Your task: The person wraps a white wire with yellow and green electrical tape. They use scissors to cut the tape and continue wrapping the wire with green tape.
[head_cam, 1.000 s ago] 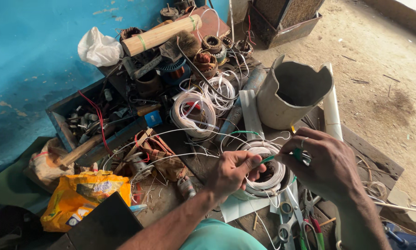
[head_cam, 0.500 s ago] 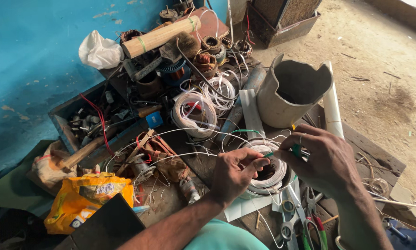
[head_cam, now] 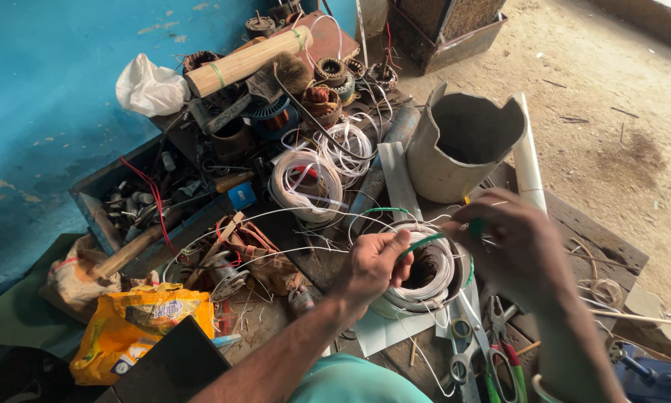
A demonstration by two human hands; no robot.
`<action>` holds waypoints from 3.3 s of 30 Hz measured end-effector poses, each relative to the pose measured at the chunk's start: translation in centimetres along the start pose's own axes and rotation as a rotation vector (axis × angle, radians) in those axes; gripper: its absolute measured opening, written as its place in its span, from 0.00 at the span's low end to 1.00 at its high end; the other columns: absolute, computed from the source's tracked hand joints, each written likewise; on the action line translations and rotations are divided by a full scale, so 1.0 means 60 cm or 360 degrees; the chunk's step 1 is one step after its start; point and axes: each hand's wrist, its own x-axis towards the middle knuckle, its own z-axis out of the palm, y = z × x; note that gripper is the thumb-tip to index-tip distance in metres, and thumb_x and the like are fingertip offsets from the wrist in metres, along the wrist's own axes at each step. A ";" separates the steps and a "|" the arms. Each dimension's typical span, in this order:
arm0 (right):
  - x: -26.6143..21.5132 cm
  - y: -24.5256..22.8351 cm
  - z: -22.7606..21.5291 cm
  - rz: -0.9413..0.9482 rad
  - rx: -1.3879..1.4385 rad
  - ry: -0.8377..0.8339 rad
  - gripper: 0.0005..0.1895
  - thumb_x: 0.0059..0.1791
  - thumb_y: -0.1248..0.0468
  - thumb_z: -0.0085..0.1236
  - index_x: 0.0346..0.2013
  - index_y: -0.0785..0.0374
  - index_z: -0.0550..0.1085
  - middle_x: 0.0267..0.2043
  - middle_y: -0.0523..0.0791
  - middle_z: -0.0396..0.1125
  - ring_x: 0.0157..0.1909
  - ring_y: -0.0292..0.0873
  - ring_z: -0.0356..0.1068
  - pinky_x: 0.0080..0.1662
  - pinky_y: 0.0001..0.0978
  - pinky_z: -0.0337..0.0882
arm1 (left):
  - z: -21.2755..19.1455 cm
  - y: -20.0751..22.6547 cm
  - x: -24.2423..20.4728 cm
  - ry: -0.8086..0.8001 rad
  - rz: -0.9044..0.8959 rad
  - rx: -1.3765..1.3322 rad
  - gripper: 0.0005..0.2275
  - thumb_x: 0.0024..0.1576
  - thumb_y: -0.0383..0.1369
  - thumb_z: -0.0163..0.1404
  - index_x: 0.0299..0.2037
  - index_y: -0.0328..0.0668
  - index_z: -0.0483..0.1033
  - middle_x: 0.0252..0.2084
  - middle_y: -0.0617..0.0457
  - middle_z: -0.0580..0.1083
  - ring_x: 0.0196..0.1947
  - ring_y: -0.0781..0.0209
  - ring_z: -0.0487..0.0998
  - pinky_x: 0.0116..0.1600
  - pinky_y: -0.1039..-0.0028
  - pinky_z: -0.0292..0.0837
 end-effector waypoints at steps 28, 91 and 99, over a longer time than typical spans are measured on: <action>-0.098 0.154 0.081 0.0418 0.0941 0.0535 0.13 0.51 0.69 0.58 0.51 0.60 0.75 0.43 0.42 0.73 0.45 0.32 0.73 0.47 0.26 0.75 | -0.012 0.047 0.001 0.0471 0.0768 0.1187 0.12 0.51 0.28 0.62 0.45 0.37 0.82 0.33 0.49 0.79 0.27 0.62 0.81 0.33 0.74 0.78; -0.097 0.077 0.081 0.0909 0.0187 -0.0141 0.25 0.37 0.54 0.77 0.47 0.52 0.82 0.28 0.42 0.77 0.24 0.32 0.72 0.31 0.27 0.75 | -0.009 0.058 0.049 -0.0108 0.1022 0.1625 0.15 0.48 0.19 0.49 0.45 0.34 0.81 0.42 0.44 0.78 0.46 0.45 0.79 0.55 0.61 0.74; -0.066 0.028 0.057 0.0944 -0.0452 -0.0383 0.29 0.35 0.42 0.75 0.46 0.46 0.81 0.31 0.35 0.79 0.33 0.38 0.78 0.36 0.37 0.75 | -0.025 0.058 0.052 -0.0261 0.0932 0.1582 0.17 0.51 0.18 0.46 0.48 0.35 0.81 0.44 0.42 0.80 0.45 0.45 0.81 0.56 0.62 0.73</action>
